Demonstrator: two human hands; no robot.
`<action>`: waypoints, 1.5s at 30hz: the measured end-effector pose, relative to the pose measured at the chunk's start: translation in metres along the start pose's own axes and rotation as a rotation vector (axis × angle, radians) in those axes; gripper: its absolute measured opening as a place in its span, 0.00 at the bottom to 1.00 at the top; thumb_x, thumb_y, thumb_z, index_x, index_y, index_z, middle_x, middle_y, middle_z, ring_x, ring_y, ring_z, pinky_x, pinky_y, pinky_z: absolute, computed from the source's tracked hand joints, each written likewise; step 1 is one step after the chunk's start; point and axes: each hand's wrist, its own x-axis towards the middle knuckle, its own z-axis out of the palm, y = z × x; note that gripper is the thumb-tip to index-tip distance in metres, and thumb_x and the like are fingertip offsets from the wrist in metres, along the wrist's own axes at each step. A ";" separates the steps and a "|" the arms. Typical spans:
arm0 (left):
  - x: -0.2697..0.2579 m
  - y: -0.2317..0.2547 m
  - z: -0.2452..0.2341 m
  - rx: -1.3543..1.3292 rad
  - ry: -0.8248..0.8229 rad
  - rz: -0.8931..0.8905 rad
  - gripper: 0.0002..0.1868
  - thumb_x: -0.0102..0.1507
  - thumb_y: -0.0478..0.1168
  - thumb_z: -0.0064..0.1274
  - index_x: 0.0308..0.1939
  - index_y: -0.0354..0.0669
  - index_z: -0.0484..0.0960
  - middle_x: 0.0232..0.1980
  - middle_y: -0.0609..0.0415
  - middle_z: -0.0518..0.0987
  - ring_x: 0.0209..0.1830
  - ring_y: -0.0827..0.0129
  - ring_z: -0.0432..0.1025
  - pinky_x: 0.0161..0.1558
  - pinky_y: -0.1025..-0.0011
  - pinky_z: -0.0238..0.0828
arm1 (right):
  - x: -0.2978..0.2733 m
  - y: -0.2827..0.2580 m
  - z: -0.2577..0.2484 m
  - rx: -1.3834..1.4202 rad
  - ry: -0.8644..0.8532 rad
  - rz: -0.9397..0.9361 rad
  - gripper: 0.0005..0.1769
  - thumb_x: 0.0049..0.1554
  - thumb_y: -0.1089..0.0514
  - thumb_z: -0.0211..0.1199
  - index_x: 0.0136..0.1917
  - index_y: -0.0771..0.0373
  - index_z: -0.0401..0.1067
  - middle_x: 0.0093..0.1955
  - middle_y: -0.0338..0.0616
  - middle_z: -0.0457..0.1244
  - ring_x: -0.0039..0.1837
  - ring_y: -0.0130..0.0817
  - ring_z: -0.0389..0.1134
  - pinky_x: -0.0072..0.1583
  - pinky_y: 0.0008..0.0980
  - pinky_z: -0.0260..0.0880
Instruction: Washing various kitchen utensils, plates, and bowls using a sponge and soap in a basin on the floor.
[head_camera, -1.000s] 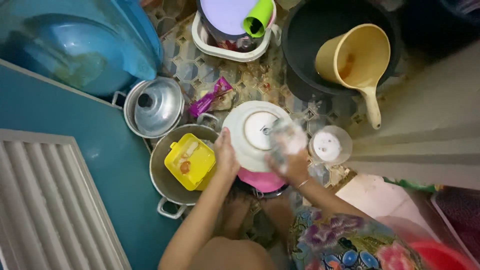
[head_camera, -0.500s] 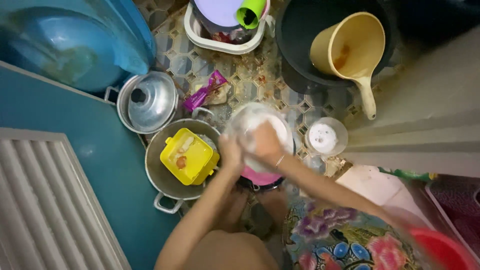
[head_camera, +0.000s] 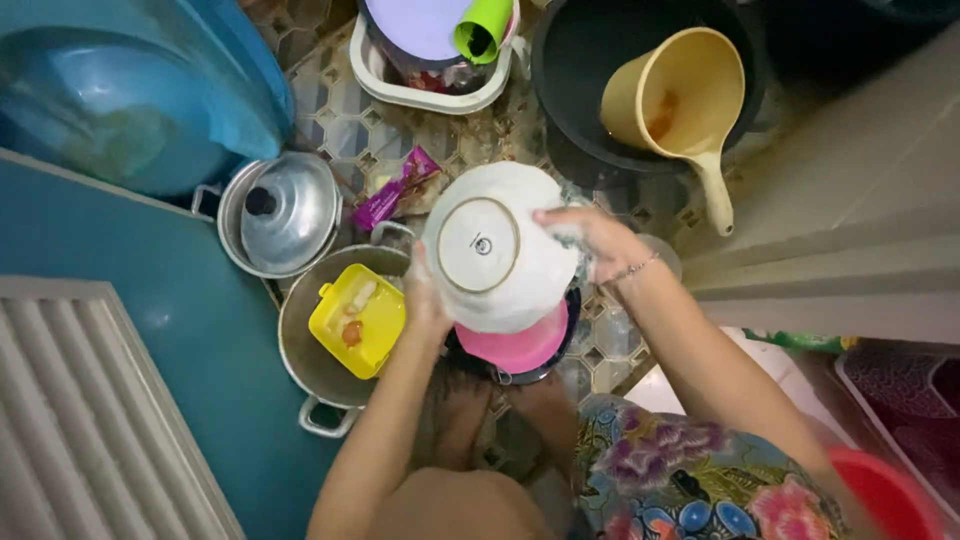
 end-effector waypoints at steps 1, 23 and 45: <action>0.002 -0.012 -0.008 0.106 0.087 -0.001 0.37 0.72 0.62 0.31 0.73 0.37 0.67 0.72 0.44 0.73 0.71 0.54 0.68 0.72 0.56 0.64 | -0.007 0.000 0.004 -0.090 -0.024 0.013 0.23 0.51 0.52 0.73 0.56 0.65 0.76 0.51 0.47 0.72 0.50 0.34 0.75 0.52 0.36 0.78; -0.050 0.058 0.025 0.774 0.101 -0.135 0.27 0.70 0.52 0.42 0.70 0.45 0.68 0.67 0.49 0.76 0.65 0.55 0.72 0.63 0.59 0.70 | 0.032 0.086 -0.049 -1.761 0.354 -0.330 0.30 0.54 0.45 0.63 0.68 0.55 0.74 0.50 0.58 0.72 0.57 0.57 0.74 0.63 0.52 0.70; 0.013 0.056 0.002 1.730 0.266 0.461 0.10 0.66 0.40 0.54 0.47 0.38 0.83 0.41 0.30 0.81 0.44 0.35 0.76 0.49 0.46 0.71 | 0.069 0.226 -0.208 -1.183 0.580 0.081 0.49 0.44 0.28 0.68 0.53 0.79 0.74 0.54 0.73 0.68 0.58 0.61 0.72 0.59 0.48 0.72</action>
